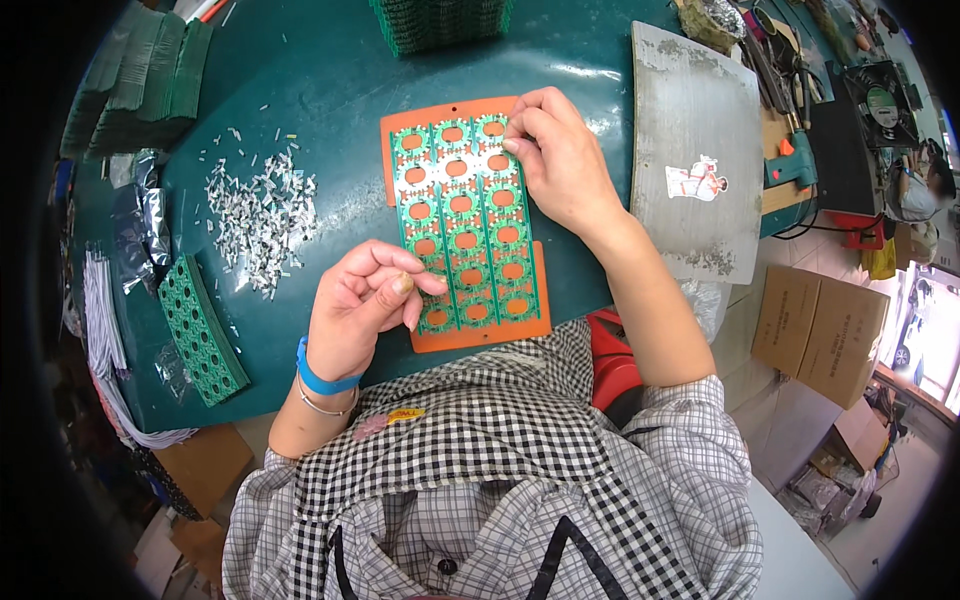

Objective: The person inserts small silver metallic components into the holes of a green circuit board held in an orange jig. They pick components from a pile on the table and place them into the board one by one. The person occasionally moves stacks of green boards and a metal sheet on the table to manage the workspace.

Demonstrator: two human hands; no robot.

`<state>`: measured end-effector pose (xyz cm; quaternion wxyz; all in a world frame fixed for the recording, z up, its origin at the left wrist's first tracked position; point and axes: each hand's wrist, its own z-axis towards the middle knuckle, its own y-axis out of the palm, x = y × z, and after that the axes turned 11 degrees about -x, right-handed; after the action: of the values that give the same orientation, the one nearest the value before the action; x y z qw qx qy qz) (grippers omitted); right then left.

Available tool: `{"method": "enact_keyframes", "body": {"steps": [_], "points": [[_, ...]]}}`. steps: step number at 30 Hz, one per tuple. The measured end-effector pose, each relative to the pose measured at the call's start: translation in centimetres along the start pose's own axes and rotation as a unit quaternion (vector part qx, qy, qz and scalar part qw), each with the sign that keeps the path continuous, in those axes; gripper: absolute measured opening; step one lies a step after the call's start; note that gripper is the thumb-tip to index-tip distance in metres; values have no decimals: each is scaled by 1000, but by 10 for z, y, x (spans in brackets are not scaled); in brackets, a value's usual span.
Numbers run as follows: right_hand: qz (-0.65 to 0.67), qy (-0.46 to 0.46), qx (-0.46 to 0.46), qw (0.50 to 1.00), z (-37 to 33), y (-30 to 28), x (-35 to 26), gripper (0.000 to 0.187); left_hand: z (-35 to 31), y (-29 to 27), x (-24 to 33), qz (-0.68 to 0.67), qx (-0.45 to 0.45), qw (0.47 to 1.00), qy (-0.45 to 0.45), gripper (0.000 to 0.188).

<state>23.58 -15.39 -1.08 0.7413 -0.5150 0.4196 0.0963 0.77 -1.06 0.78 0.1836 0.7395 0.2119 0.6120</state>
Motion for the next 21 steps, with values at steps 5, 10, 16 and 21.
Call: {"method": "enact_keyframes", "body": {"steps": [5,10,16,21], "points": [[-61,-45,25,997,3,6,2,14,1,1,-3,-10,-5,1000,-1,13],[-159,-121,6,980,6,6,-4,18,4,6,-5,116,30,991,68,10],[-133,-84,23,987,-5,-1,-12,19,-1,-7,4,-124,22,992,32,10],[17,-152,-3,988,-30,7,-65,23,3,-2,1,-226,11,973,41,9]]}}
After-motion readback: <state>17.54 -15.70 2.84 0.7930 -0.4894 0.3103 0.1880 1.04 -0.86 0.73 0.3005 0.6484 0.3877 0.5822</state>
